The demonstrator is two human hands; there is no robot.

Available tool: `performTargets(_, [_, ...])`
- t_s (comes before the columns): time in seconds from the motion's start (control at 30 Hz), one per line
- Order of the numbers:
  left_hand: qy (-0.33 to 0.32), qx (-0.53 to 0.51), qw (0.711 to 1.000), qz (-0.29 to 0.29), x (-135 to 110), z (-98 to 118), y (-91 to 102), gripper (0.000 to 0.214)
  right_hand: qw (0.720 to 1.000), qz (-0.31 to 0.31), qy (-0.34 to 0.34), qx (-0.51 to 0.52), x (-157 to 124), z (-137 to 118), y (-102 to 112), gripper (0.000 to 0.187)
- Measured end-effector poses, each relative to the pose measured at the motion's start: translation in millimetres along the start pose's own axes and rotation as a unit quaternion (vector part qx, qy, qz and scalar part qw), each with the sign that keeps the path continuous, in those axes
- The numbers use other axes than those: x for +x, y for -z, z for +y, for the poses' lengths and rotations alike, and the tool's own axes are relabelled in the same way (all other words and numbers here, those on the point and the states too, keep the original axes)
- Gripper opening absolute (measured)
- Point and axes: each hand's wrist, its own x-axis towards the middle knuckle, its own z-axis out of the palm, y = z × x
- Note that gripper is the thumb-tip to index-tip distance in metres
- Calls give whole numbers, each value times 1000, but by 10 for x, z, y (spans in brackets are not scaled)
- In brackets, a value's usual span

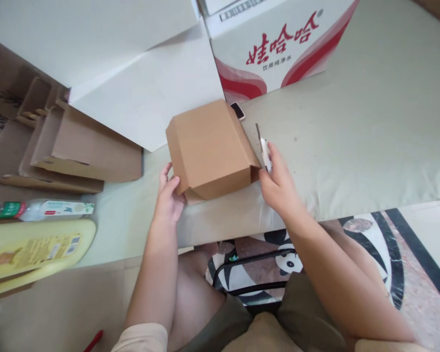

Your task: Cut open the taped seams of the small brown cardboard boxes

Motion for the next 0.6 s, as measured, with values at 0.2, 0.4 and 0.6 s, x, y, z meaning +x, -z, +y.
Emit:
performTargets(0.2, [-63, 96, 993, -23, -39, -73, -48, 36, 976, 60, 9, -209, 70, 287, 57, 57])
performTargets(0.4, [-21, -56, 998, 28, -66, 55, -100, 30, 948, 47, 28, -314, 62, 319, 15, 52])
performTargets(0.6, [80, -139, 987, 28, -10, 181, 80, 30, 955, -65, 171, -234, 3, 242, -13, 52])
